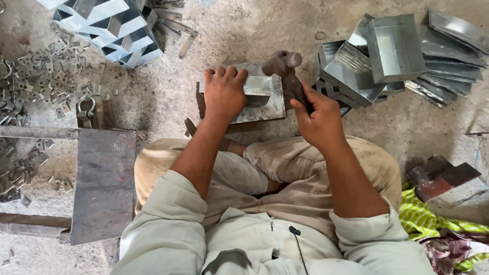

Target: The person sits cross-legged on the floor and uses a hammer to strike the edges of small rectangular metal boxes placed on a metal block. The person repeatedly picks up a box, positions it on the block, hammers the edges, and then sets the box aside to work on the next one.

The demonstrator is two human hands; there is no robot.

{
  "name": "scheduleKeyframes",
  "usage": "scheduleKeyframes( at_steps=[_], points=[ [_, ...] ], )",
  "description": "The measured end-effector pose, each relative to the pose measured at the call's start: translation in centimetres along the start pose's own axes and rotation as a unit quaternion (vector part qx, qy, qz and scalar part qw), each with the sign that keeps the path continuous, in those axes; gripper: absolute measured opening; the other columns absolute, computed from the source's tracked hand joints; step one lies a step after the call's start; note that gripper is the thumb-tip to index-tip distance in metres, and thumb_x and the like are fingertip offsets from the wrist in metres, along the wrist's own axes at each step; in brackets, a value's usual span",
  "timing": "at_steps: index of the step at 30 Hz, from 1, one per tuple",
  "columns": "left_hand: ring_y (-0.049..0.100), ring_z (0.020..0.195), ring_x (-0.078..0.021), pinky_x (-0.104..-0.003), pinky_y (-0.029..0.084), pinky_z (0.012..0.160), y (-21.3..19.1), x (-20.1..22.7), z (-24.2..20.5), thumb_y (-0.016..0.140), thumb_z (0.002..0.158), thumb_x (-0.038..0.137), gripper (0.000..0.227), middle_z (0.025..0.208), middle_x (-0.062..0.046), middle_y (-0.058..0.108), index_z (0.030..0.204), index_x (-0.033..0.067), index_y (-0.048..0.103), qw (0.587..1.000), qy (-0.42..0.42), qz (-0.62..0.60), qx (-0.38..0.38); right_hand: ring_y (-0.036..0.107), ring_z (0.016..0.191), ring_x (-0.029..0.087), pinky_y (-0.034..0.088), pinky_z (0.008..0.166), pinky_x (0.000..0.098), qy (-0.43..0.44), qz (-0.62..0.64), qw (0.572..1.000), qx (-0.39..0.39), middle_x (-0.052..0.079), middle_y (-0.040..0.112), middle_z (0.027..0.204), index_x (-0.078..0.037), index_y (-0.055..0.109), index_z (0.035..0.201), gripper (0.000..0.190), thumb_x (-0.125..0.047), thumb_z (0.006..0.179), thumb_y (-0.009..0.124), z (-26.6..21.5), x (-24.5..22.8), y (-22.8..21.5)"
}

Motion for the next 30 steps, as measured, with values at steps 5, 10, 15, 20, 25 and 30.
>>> scheduleKeyframes(
  at_steps=[5, 10, 15, 20, 25, 30],
  points=[
    [0.062, 0.099, -0.0315, -0.052, 0.040, 0.095, -0.6, 0.3, 0.3, 0.062, 0.084, 0.013, 0.023, 0.098, -0.007, 0.067, 0.105, 0.0156, 0.069, 1.000, 0.000, -0.015, 0.004, 0.061, 0.069, 0.013, 0.049, 0.066, 0.0320, -0.041, -0.057, 0.997, -0.030, 0.019, 0.070, 0.089, -0.007, 0.071, 0.126, 0.031, -0.014, 0.095, 0.076, 1.2, 0.7, 1.0],
    [0.061, 0.115, -0.0321, -0.051, 0.040, 0.104, 0.8, -1.7, 0.7, 0.062, 0.082, 0.012, 0.035, 0.116, -0.007, 0.069, 0.116, 0.0176, 0.071, 0.995, -0.045, -0.043, -0.074, 0.053, 0.067, 0.009, 0.047, 0.062, 0.0293, 0.056, 0.021, 0.998, 0.010, 0.010, 0.065, 0.077, -0.001, 0.070, 0.124, 0.032, -0.013, 0.094, 0.074, 1.3, 5.4, 0.1],
    [0.054, 0.130, -0.0337, -0.065, 0.025, 0.115, 2.4, -3.4, 1.0, 0.071, 0.090, 0.042, 0.052, 0.134, -0.008, 0.063, 0.135, 0.0154, 0.062, 0.977, -0.113, -0.052, -0.171, 0.050, 0.078, 0.004, 0.046, 0.068, 0.0237, 0.050, 0.108, 0.992, 0.036, -0.004, 0.063, 0.086, 0.002, 0.070, 0.124, 0.028, -0.009, 0.098, 0.072, 1.6, 6.4, -0.2],
    [0.025, 0.148, -0.0430, -0.076, -0.002, 0.107, 2.4, -3.0, -0.8, 0.089, 0.057, 0.071, 0.135, 0.159, -0.018, 0.036, 0.162, 0.0188, 0.023, 0.942, -0.055, -0.117, -0.308, 0.050, 0.071, 0.003, 0.043, 0.061, 0.0220, 0.054, 0.077, 0.991, 0.097, -0.006, 0.065, 0.085, 0.000, 0.072, 0.125, 0.038, -0.019, 0.095, 0.084, 0.8, 4.7, -2.1],
    [0.029, 0.145, -0.0379, -0.070, 0.009, 0.116, 2.5, -3.0, -1.2, 0.092, 0.054, 0.054, 0.132, 0.156, -0.013, 0.038, 0.162, 0.0238, 0.022, 0.944, -0.043, -0.073, -0.320, 0.054, 0.066, 0.005, 0.043, 0.058, 0.0228, -0.096, 0.230, 0.960, 0.126, -0.003, 0.063, 0.077, -0.005, 0.064, 0.086, 0.034, -0.030, 0.092, 0.087, -0.9, 1.1, -5.0],
    [0.036, 0.141, -0.0375, -0.066, 0.020, 0.113, 2.5, -3.8, -0.8, 0.092, 0.052, 0.049, 0.128, 0.154, -0.013, 0.041, 0.161, 0.0243, 0.028, 0.953, -0.054, -0.086, -0.286, 0.055, 0.065, 0.008, 0.043, 0.060, 0.0250, -0.068, 0.074, 0.994, 0.030, 0.001, 0.063, 0.074, -0.002, 0.076, 0.108, 0.031, -0.029, 0.097, 0.085, 0.5, 1.1, -3.0]
  ],
)
Point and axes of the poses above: each hand's wrist, its own z-axis towards the middle knuckle, its own y-axis out of the palm, x = y × z, the point moved 7 cm from there along z, towards the middle knuckle
